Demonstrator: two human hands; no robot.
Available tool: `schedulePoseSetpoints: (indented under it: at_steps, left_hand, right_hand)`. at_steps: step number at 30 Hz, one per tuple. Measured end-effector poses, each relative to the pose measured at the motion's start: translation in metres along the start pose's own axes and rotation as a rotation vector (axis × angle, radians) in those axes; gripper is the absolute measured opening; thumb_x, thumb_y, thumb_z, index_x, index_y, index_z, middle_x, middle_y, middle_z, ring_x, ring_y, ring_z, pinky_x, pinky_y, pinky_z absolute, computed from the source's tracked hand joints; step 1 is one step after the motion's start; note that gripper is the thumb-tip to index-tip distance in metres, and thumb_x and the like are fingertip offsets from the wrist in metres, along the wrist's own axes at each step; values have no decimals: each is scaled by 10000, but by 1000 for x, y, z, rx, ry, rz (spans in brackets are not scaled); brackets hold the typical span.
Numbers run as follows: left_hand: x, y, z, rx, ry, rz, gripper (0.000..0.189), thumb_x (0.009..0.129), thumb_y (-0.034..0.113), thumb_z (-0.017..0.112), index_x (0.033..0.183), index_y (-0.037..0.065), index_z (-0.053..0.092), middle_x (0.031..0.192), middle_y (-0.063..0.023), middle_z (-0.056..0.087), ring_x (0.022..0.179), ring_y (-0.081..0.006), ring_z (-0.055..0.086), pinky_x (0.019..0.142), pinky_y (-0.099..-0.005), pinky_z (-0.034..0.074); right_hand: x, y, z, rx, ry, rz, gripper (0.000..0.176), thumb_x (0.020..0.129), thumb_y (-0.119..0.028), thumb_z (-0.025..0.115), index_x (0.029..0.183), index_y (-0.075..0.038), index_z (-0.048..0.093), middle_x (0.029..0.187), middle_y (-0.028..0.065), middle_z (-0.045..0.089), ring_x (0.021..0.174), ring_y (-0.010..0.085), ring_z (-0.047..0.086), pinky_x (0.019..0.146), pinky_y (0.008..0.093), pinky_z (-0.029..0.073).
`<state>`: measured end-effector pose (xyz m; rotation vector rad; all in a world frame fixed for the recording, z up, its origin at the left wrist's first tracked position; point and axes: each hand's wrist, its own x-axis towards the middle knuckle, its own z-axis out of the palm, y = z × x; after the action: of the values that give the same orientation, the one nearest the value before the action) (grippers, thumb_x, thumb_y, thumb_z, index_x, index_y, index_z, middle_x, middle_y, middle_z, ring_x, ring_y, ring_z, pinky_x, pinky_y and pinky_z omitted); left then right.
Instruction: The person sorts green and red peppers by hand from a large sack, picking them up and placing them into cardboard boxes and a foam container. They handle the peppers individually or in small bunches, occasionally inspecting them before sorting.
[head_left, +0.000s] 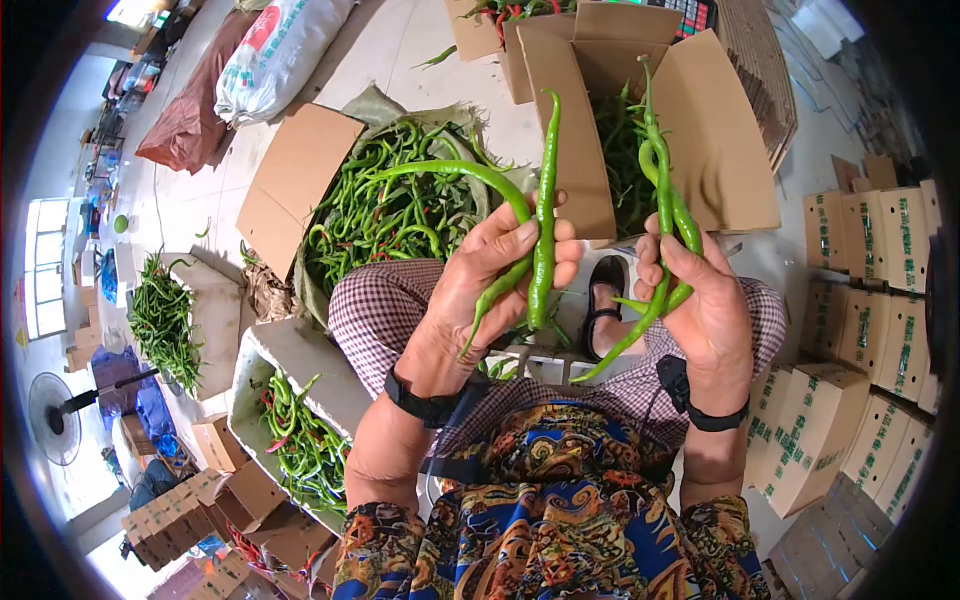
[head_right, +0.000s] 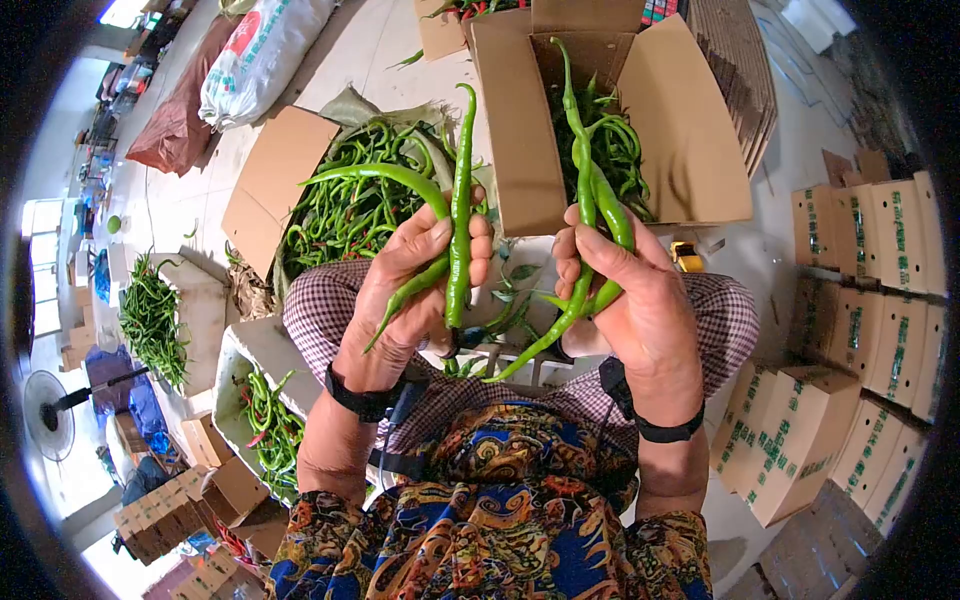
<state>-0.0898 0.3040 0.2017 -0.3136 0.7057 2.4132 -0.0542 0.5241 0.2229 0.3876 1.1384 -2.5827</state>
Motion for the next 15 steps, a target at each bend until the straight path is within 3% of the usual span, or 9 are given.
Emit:
schedulePoseSetpoints:
  at_steps: [2, 3, 4, 5, 6, 8, 9, 11, 15]
  left_hand:
    - [-9, 7, -6, 46, -29, 108, 492, 928, 93, 567, 1381, 56, 379, 1041, -113, 548, 716, -155, 559, 605, -232, 499]
    - [-22, 19, 0, 137, 83, 189, 461, 931, 51, 525, 1369, 42, 380, 964, -104, 562, 662, -124, 521, 571, -239, 465]
    - [-37, 35, -6, 291, 80, 268, 465, 919, 35, 507, 1370, 39, 394, 987, -100, 556, 676, -98, 518, 556, -226, 449]
    - [-58, 50, 7, 521, 310, 387, 474, 904, 19, 494, 1370, 43, 410, 1001, -96, 560, 690, -80, 511, 546, -203, 422]
    - [-75, 64, -2, 608, 486, 517, 485, 891, 0, 486, 1371, 35, 421, 1038, -105, 576, 694, -76, 505, 553, -182, 413]
    - [-119, 93, -28, 642, 500, 683, 503, 894, -16, 468, 1392, 17, 410, 1108, -124, 594, 758, -86, 522, 593, -203, 422]
    - [-136, 94, -34, 697, 642, 783, 474, 921, 16, 461, 1393, 4, 417, 1090, -114, 596, 779, -89, 527, 614, -210, 421]
    - [-143, 78, 1, 831, 773, 868, 442, 944, 57, 457, 1380, -9, 438, 1081, -100, 591, 786, -87, 523, 649, -212, 427]
    - [-131, 51, -6, 916, 759, 913, 356, 954, 116, 502, 1294, 27, 559, 1008, -46, 629, 785, -67, 534, 694, -194, 443]
  right_hand:
    - [0, 2, 3, 14, -25, 6, 293, 918, -124, 603, 1180, -2, 554, 909, 80, 583, 782, 141, 554, 725, 298, 471]
    - [0, 2, 3, 31, -42, 8, 296, 920, -120, 599, 1185, 3, 552, 905, 76, 576, 771, 138, 545, 725, 297, 464]
    - [0, 3, 3, 32, -45, 5, 296, 920, -120, 599, 1185, 3, 552, 905, 76, 576, 771, 138, 545, 725, 297, 464]
    - [0, 3, 3, 54, -80, 10, 301, 922, -114, 592, 1194, 8, 547, 905, 72, 567, 772, 133, 534, 734, 298, 455]
    - [0, 4, 3, 77, -117, 17, 307, 924, -108, 586, 1203, 12, 542, 905, 67, 558, 773, 129, 522, 743, 298, 445]
    - [3, 10, 10, 74, -132, 4, 319, 926, -105, 581, 1218, 13, 535, 909, 62, 553, 781, 124, 516, 751, 298, 438]
    - [4, 16, 16, 69, -138, 0, 331, 928, -103, 577, 1234, 13, 527, 914, 57, 548, 788, 119, 509, 760, 298, 431]
    - [11, 31, 28, 163, -200, 32, 375, 939, -132, 575, 1275, 17, 503, 959, 62, 572, 826, 124, 533, 782, 303, 442]
    - [18, 51, 46, 217, -299, 116, 361, 954, -153, 556, 1273, 9, 507, 1059, 98, 604, 911, 158, 581, 833, 324, 475]
